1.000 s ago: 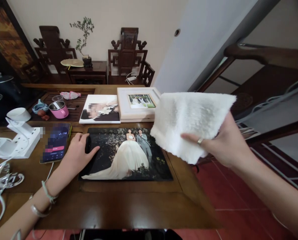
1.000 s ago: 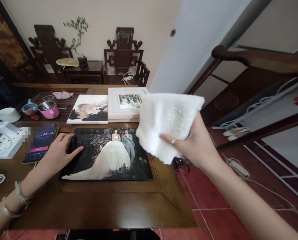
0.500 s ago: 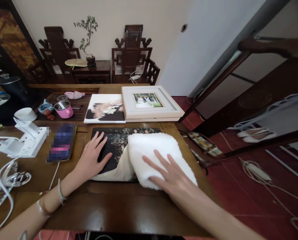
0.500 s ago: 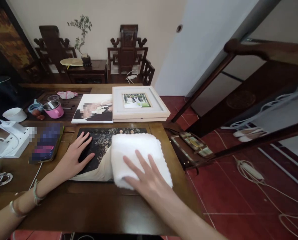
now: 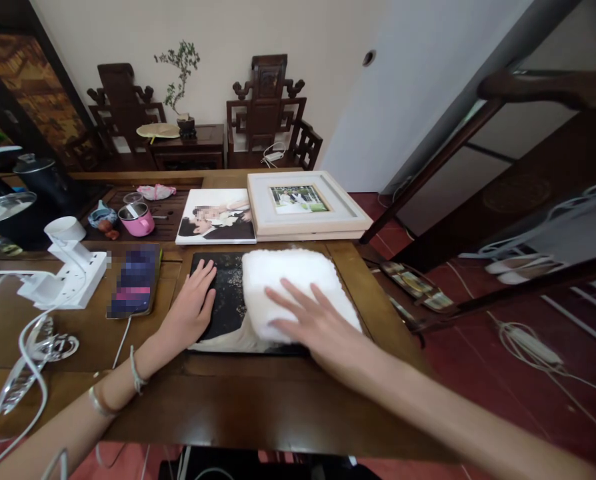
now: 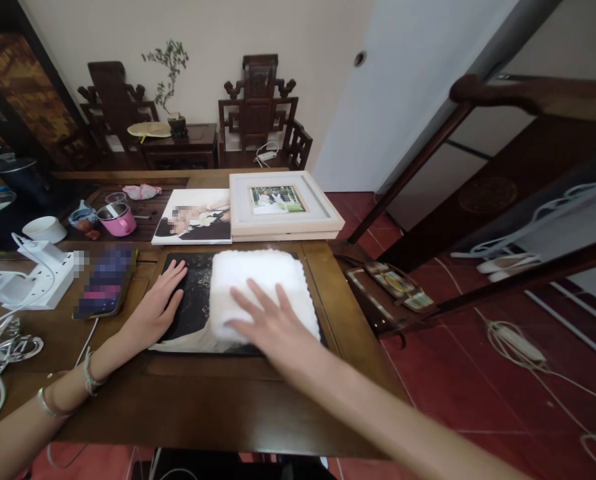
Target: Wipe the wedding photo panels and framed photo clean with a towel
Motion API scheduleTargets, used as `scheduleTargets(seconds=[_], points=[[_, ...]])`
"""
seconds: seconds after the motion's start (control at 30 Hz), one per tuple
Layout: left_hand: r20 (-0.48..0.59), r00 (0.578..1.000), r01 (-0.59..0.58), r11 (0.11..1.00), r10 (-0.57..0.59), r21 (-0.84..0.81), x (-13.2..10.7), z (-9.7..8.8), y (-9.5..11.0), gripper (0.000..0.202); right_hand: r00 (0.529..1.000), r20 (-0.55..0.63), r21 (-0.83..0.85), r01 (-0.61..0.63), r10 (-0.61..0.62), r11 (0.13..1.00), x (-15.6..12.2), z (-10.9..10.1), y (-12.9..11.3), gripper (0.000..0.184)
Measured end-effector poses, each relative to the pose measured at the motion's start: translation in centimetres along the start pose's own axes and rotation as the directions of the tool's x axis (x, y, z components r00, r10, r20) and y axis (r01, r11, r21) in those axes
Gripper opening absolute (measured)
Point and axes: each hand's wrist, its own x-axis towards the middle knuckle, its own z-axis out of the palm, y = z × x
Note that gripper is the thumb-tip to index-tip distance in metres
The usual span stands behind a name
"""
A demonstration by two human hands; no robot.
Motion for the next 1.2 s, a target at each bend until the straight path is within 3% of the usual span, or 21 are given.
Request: scheduleTargets(seconds=[0.1, 0.17, 0.23, 0.33, 0.43, 0.5, 0.63, 0.77, 0.83, 0.97, 1.1, 1.2], points=[[-0.018, 1.0, 0.003, 1.0, -0.004, -0.006, 0.1, 0.2, -0.2, 0.048, 0.998, -0.05, 0.055, 0.052, -0.049, 0.997, -2.5, 0.2, -3.8, 0.049], [-0.027, 1.0, 0.009, 1.0, -0.009, -0.006, 0.1, 0.2, -0.2, 0.048, 0.998, -0.039, 0.07, 0.054, -0.051, 0.996, -3.0, -0.2, -4.8, 0.048], [-0.035, 0.999, 0.021, 1.0, -0.021, -0.001, 0.1, 0.2, -0.3, 0.049, 0.999, 0.018, 0.053, 0.044, -0.045, 0.998, -1.9, -0.7, -4.2, 0.061], [-0.04, 0.999, 0.019, 1.0, -0.019, -0.003, 0.0, 0.1, -0.3, 0.049, 0.996, 0.089, 0.031, 0.014, -0.016, 0.999, 2.1, -1.5, -1.5, 0.083], [-0.045, 0.999, 0.008, 1.0, -0.009, -0.016, 0.0, 0.1, -0.5, 0.048, 0.994, 0.105, 0.018, -0.012, 0.01, 1.0, 6.1, -2.0, 0.7, 0.085], [-0.046, 0.999, 0.011, 1.0, -0.012, -0.019, 0.0, 0.2, -0.6, 0.049, 0.995, 0.101, -0.004, -0.009, 0.009, 1.0, 7.2, -2.2, 0.9, 0.081], [-0.053, 0.998, 0.015, 1.0, -0.016, -0.026, 0.0, 0.4, -0.7, 0.049, 0.992, 0.12, 0.067, 0.031, -0.039, 0.997, 4.5, -1.4, -2.2, 0.068], [-0.048, 0.999, 0.019, 1.0, -0.02, -0.022, 0.0, 0.4, -0.6, 0.048, 0.997, 0.027, 0.158, 0.068, -0.073, 0.985, -0.2, -0.2, -6.0, 0.031], [-0.054, 0.998, 0.021, 1.0, -0.022, -0.02, 0.1, 0.4, -0.5, 0.048, 0.995, 0.034, 0.156, 0.084, -0.091, 0.984, -0.8, -0.4, -6.3, 0.032], [-0.05, 0.999, 0.018, 1.0, -0.019, -0.021, 0.0, 0.5, -0.6, 0.048, 0.982, 0.179, 0.124, 0.036, -0.058, 0.992, 2.7, -2.2, -3.0, 0.077], [-0.053, 0.999, 0.006, 1.0, -0.007, -0.028, -0.1, 0.5, -0.7, 0.047, 0.987, 0.156, 0.135, 0.015, -0.036, 0.991, 7.9, -3.2, 1.1, 0.083], [-0.061, 0.998, 0.0, 0.999, -0.002, -0.033, -0.1, 0.5, -0.8, 0.048, 0.985, 0.174, 0.137, -0.016, -0.008, 0.99, 9.5, -3.5, 1.7, 0.085]])
